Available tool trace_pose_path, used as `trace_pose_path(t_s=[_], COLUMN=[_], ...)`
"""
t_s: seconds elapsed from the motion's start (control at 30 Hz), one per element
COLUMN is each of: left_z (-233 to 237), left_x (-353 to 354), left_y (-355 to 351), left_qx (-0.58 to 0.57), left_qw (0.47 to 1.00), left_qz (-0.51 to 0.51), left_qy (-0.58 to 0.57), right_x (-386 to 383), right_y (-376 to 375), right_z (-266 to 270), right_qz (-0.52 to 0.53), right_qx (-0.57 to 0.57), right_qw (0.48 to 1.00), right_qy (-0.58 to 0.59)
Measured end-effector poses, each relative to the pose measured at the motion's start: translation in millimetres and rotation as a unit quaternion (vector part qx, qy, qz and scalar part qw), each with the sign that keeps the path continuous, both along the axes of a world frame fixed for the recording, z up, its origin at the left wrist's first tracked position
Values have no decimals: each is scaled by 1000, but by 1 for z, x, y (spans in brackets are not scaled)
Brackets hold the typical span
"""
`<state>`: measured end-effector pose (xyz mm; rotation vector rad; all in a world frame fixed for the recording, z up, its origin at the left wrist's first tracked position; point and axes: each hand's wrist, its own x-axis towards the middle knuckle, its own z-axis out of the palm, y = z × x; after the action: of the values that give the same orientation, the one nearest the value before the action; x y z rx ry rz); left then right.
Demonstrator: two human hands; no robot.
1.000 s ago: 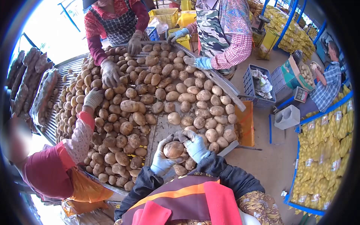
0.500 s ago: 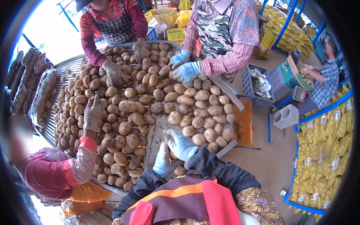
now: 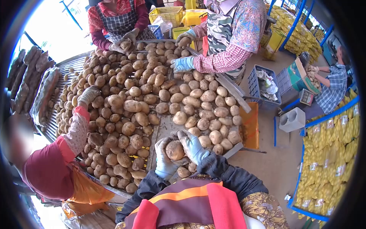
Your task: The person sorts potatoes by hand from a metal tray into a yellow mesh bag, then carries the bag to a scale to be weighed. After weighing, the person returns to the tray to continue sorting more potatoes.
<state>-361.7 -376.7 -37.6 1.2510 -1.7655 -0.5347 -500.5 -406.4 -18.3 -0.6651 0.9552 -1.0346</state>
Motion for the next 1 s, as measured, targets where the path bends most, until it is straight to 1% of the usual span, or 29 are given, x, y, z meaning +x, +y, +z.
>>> trace_pose_path(t_s=[0.03, 0.07, 0.1, 0.13, 0.2, 0.23, 0.27, 0.33, 0.37, 0.4, 0.47, 0.5, 0.57, 0.6, 0.63, 0.67, 0.7, 0.77, 0.8, 0.83, 0.87, 0.9, 0.93, 0.97, 1.0], left_z=[0, -1, -2, -7, -15, -18, -17, -14, -9, -8, -6, -11, -20, -18, -15, -12, -14, -17, -15, -11, -5, 1, 7, 9, -5], left_x=[0, 2, 2, 2, 1, 2, 2, 4, 3, 3, 1, 1, 1, 0, -2, -3, -2, 3, 3, 3, 2, 1, 0, -1, 0], left_y=[0, -1, -3, -4, -2, -1, -1, 3, 4, 5, 4, 5, 5, 7, 10, 12, 11, 10, 10, 10, 10, 11, 13, 14, 13], left_qx=[-1, -1, -3, -10, -6, -21, -21, -19, 0, -9, -22, -21, 87, 87, 180, 269, 270, 347, 347, 377, 405, 404, 394, 383, 384], left_qw=[1000, 1000, 998, 999, 999, 998, 998, 997, 998, 996, 997, 997, 994, 995, 967, 911, 911, 872, 872, 853, 833, 833, 849, 864, 864], left_qz=[0, 5, 8, 2, 2, 0, -2, -26, -41, -53, -51, -50, -47, -48, -70, -90, -91, -98, -98, -92, -86, -87, -93, -98, -97], left_qy=[1, -27, -55, -53, -49, -62, -62, -66, -55, -67, -53, -52, 34, 33, 168, 299, 298, 332, 331, 350, 367, 367, 340, 312, 313], right_x=[1, 5, 7, 6, 6, 6, 4, 2, -1, -9, -19, -18, -20, -21, -20, -19, -19, -19, -19, -19, -18, -17, -17, -15, -12], right_y=[1, 3, 3, 4, 7, 7, 6, 3, -3, -5, -10, -10, -6, -4, -2, 1, 2, 3, 3, 3, 4, 4, 5, 5, 7], right_z=[-4, -10, -13, -14, -6, -2, 1, 4, -13, -13, -42, -47, -44, -40, -39, -39, -39, -37, -36, -34, -29, -22, -13, 3, 17], right_qz=[0, 9, 16, 35, 65, 85, 83, 133, 103, 72, 50, 38, 21, 2, 0, -8, -15, -16, -16, -16, -47, -77, -76, -82, -88], right_qx=[-1, -81, -162, -259, -279, -292, -292, -193, -172, -181, -152, -99, -112, -124, -125, -131, -137, -144, -152, -152, -179, -205, -205, -313, -415], right_qw=[1000, 993, 973, 920, 874, 836, 836, 846, 853, 860, 928, 951, 946, 941, 941, 938, 935, 941, 946, 946, 926, 901, 901, 856, 798], right_qy=[1, 82, 163, 292, 392, 456, 457, 479, 482, 472, 337, 292, 304, 316, 315, 321, 328, 307, 285, 284, 330, 375, 375, 404, 427])
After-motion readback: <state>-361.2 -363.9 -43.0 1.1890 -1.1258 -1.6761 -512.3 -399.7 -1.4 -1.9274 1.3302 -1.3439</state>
